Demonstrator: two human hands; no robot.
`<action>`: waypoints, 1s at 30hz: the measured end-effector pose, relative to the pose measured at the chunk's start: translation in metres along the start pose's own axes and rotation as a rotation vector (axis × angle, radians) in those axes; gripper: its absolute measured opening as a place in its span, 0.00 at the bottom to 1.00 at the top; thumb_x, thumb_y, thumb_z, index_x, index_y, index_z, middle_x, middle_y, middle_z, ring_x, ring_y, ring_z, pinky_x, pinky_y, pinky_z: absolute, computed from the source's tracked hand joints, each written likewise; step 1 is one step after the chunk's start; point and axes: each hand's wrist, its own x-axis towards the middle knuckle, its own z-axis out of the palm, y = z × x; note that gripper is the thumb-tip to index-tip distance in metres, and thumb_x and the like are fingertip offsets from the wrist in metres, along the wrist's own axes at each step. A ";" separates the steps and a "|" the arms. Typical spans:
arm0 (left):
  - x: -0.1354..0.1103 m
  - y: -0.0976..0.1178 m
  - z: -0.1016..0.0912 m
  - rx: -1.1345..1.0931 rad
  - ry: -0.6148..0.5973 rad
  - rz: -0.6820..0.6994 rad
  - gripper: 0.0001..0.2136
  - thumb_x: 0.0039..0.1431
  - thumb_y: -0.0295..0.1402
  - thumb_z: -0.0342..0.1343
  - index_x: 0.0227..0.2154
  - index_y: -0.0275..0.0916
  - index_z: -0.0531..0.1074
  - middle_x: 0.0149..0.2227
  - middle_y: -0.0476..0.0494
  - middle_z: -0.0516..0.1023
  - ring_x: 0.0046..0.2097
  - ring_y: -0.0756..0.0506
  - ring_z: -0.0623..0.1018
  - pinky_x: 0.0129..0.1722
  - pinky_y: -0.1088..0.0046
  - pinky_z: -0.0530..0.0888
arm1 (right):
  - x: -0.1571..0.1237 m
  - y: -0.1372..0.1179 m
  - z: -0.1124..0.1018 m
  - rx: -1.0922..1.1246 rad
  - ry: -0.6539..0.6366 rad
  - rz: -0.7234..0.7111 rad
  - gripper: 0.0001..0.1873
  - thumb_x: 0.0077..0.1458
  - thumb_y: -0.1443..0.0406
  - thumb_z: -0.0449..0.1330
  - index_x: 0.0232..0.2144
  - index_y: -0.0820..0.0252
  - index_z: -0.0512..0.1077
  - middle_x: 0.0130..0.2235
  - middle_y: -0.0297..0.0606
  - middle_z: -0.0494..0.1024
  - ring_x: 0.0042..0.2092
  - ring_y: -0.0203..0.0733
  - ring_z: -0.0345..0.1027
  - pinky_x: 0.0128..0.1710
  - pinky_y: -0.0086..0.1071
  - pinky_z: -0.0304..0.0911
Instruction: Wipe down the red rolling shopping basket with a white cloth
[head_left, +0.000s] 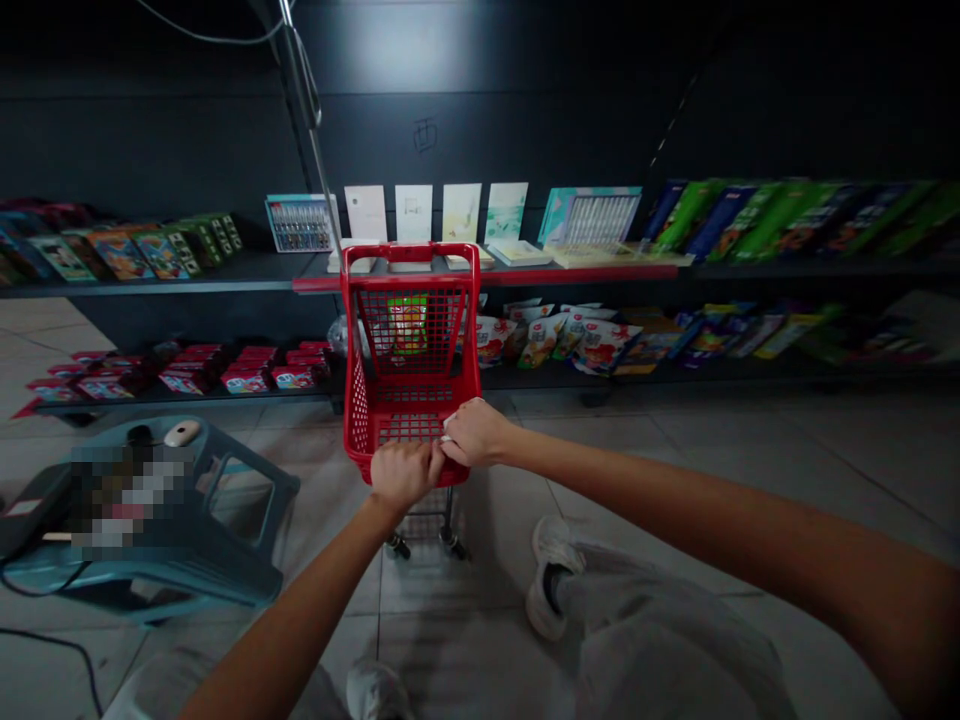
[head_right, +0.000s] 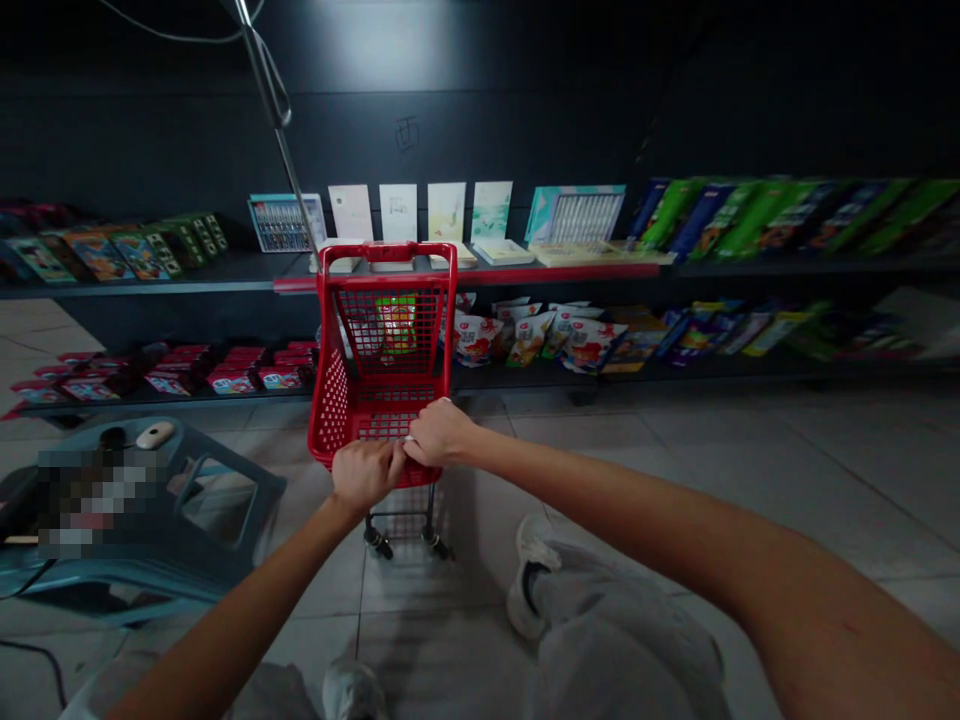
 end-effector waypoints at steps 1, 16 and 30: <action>0.002 -0.004 0.003 0.007 0.026 0.006 0.22 0.69 0.39 0.45 0.24 0.40 0.79 0.26 0.39 0.81 0.28 0.44 0.78 0.31 0.66 0.64 | 0.001 0.000 0.000 0.000 0.002 0.004 0.27 0.63 0.55 0.49 0.32 0.68 0.81 0.33 0.56 0.82 0.35 0.52 0.76 0.36 0.38 0.58; -0.005 -0.033 0.008 -0.018 0.198 0.146 0.21 0.69 0.35 0.47 0.20 0.40 0.73 0.22 0.46 0.77 0.27 0.48 0.75 0.30 0.66 0.59 | 0.008 -0.020 -0.005 0.021 0.028 0.050 0.24 0.63 0.57 0.51 0.31 0.68 0.80 0.33 0.55 0.82 0.36 0.52 0.77 0.36 0.37 0.58; -0.030 -0.073 -0.008 -0.101 0.200 0.236 0.21 0.67 0.34 0.45 0.17 0.41 0.68 0.19 0.48 0.72 0.25 0.50 0.70 0.30 0.66 0.59 | 0.020 0.026 -0.033 0.071 -0.123 -0.345 0.32 0.72 0.52 0.42 0.36 0.62 0.81 0.35 0.47 0.83 0.37 0.43 0.73 0.37 0.33 0.53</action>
